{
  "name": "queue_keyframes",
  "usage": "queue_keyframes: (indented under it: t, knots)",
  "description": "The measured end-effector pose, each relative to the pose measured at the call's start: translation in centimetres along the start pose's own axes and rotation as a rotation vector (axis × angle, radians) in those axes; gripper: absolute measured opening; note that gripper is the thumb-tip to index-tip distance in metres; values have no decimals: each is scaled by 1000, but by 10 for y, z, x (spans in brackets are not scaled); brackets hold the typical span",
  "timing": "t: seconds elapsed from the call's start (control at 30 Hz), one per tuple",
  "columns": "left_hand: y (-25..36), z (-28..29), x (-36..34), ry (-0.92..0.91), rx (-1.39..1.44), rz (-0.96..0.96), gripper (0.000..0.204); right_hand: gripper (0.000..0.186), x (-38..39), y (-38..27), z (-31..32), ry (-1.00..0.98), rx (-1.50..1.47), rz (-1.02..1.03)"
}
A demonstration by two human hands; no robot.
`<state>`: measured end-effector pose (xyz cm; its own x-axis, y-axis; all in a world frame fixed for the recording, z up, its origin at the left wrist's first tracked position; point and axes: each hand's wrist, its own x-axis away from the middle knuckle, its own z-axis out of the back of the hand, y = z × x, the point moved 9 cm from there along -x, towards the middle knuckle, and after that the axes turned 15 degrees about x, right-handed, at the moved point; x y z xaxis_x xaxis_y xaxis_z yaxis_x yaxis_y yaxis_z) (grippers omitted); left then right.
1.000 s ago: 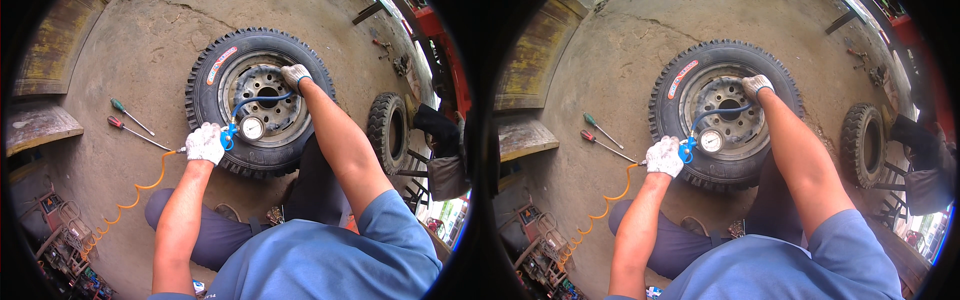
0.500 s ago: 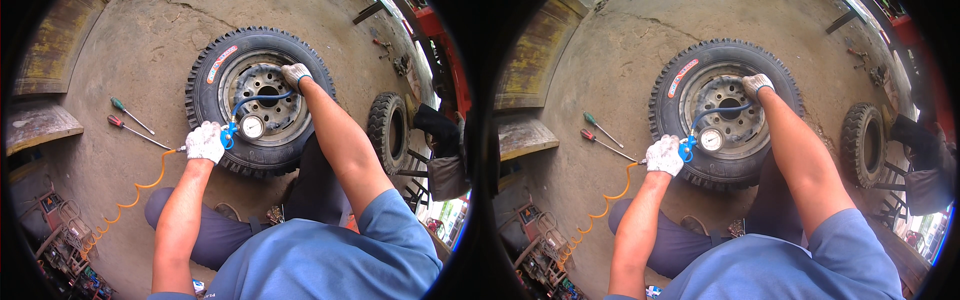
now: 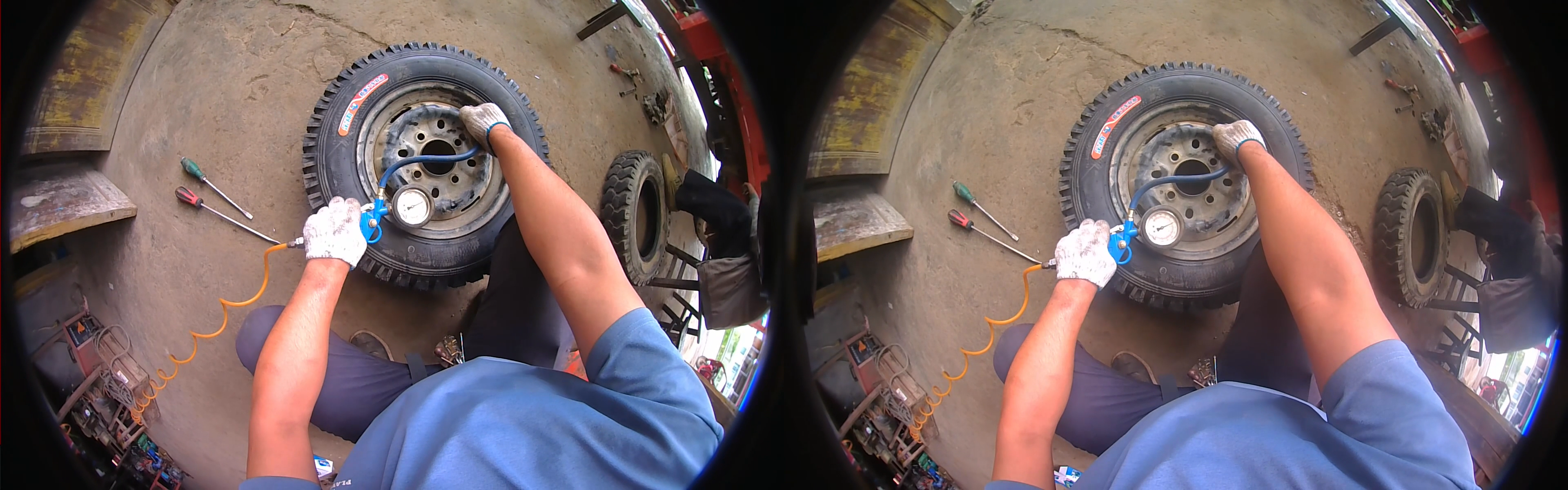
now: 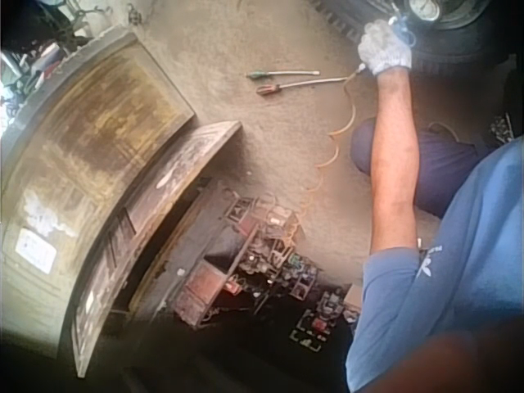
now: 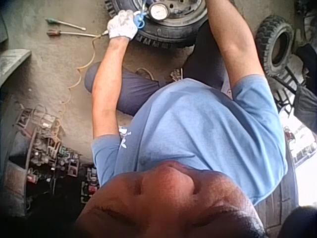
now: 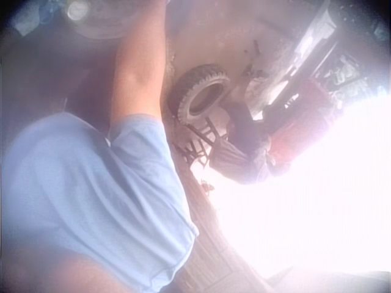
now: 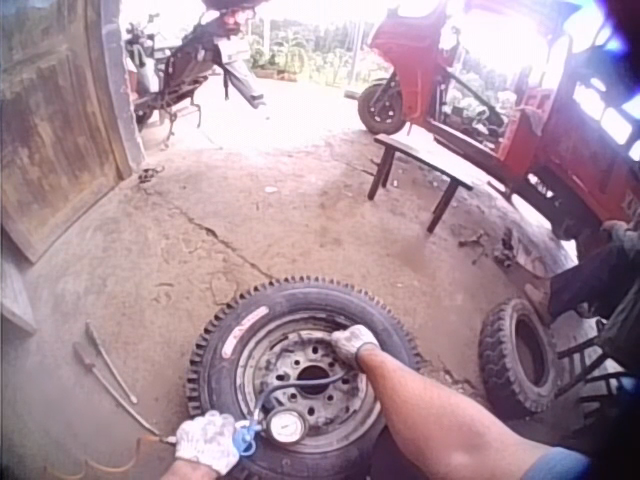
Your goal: The person uses a tire iron and an air compressor nozzle with an integrated gauge to seat and inflate a tire on a rim while sitting on the ground.
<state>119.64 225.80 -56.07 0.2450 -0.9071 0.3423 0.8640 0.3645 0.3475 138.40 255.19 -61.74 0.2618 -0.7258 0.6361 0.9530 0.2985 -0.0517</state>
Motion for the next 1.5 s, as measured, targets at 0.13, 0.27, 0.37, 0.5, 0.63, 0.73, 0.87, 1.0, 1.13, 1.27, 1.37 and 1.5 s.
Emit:
queue_keyframes:
  t: [0.13, 0.27, 0.37, 0.5, 0.63, 0.73, 0.87, 1.0, 1.13, 1.27, 1.37, 1.5]
  knots:
    - [2, 0, 0, -15, 1, 9, 29, 37, 8, -2, 6, 6, 10, 1]
    - [3, 1, 1, 18, -19, 8, 31, 38, 3, 0, 3, 14, 32, 38]
    - [3, 1, 3, 41, -34, 14, 30, 38, 10, -4, 9, 21, 96, 35]
    - [8, 4, 5, 98, -68, -8, 26, 37, 3, 4, 3, 24, -84, -35]
    - [5, 2, 4, 45, -40, 45, 34, 33, -4, 2, 1, 54, 2, 24]
    - [11, 5, -1, 17, -23, 49, 34, 27, -15, 11, -4, 89, 69, 56]
    - [15, 8, 3, 112, -88, 6, 25, 37, -2, -11, 5, 205, 474, 223]
    - [2, 5, 13, 105, -92, 54, 25, 43, 9, -10, 3, 124, -133, 5]
    - [3, 1, 9, 39, -31, 128, 29, 72, -3, 15, -18, 121, -803, -164]
    - [22, 3, -2, 63, -10, 69, 28, 36, -45, 54, -15, 153, -463, 0]
    - [27, -3, -13, 24, 23, 103, 28, 34, -21, 54, 0, 194, -522, -44]
    - [-25, 3, 17, -1, 117, 253, 32, 40, 131, -87, 79, 461, -553, 289]
